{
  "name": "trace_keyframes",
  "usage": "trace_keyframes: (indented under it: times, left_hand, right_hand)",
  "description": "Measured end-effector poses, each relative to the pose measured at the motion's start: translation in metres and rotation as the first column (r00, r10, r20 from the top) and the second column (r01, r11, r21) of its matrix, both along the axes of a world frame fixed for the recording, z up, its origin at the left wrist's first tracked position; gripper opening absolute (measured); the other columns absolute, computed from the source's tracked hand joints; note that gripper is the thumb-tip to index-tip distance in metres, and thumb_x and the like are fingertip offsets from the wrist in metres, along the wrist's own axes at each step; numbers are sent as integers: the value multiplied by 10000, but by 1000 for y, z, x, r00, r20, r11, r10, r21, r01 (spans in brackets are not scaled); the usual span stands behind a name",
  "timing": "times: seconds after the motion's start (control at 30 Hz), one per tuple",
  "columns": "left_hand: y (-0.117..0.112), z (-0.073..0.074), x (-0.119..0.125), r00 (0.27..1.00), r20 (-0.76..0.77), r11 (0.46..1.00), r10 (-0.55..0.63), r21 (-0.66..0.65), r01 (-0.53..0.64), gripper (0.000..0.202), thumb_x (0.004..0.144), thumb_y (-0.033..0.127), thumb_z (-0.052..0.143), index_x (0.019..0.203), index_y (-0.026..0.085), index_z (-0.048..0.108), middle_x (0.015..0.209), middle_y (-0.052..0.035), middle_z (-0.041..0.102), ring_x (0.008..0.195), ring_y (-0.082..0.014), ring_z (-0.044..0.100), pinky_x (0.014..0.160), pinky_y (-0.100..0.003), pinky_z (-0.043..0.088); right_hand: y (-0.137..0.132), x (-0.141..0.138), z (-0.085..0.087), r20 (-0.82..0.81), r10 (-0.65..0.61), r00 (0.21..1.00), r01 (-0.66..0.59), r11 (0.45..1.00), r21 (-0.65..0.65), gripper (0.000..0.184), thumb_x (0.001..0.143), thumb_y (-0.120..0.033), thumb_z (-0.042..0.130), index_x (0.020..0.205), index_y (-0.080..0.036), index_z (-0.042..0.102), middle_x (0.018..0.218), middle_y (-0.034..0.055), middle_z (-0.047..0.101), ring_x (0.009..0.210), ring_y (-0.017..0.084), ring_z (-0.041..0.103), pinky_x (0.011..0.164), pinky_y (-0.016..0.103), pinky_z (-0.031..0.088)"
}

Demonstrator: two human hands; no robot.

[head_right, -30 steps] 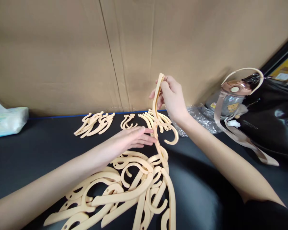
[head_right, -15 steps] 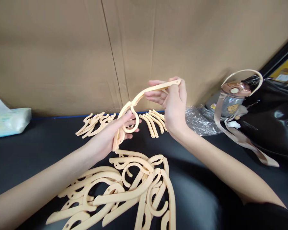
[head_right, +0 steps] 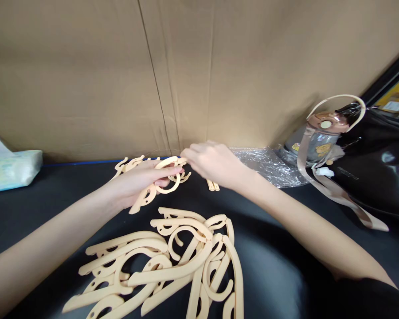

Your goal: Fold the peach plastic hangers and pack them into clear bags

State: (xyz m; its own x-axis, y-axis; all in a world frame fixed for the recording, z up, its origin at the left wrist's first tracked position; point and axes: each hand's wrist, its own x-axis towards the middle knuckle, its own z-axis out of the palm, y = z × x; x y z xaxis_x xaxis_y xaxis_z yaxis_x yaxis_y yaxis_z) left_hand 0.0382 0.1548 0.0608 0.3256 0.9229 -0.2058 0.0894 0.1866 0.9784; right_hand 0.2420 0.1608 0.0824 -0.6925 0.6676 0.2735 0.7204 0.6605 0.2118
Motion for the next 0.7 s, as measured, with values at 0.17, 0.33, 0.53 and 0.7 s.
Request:
trace_keyframes:
  times: [0.17,0.33,0.53,0.7]
  left_hand:
    - [0,1,3,996,-42,996,-84,31,85,344,592,436,807,671,177,594,639,38,440,500,-64,270,475,-250,141]
    - [-1,3,3,981,-185,986,-56,142,83,294,626,414,746,633,203,541,589,49,403,500,-93,306,497,-260,193]
    - [-11,5,8,931,-349,926,108,376,33,205,687,290,725,585,209,566,578,27,509,594,-152,423,575,-280,256]
    - [-9,3,8,943,-332,952,19,293,84,213,793,381,647,677,203,660,626,8,577,526,-132,448,519,-259,308]
  right_hand:
    - [-15,-16,-14,164,9,986,-40,981,188,280,1002,-103,339,1085,-122,606,935,101,648,824,221,609,638,325,361]
    - [-15,-24,-24,132,-106,986,94,991,94,321,975,-41,277,1102,-120,561,1015,143,656,853,233,635,615,322,363]
    - [18,0,-23,31,-424,905,423,892,-159,260,983,-119,335,1060,-119,584,824,159,717,724,266,689,560,320,314]
    - [31,7,-34,-16,-469,883,453,861,-231,311,1010,-189,307,984,-143,614,935,151,739,822,258,701,622,303,378]
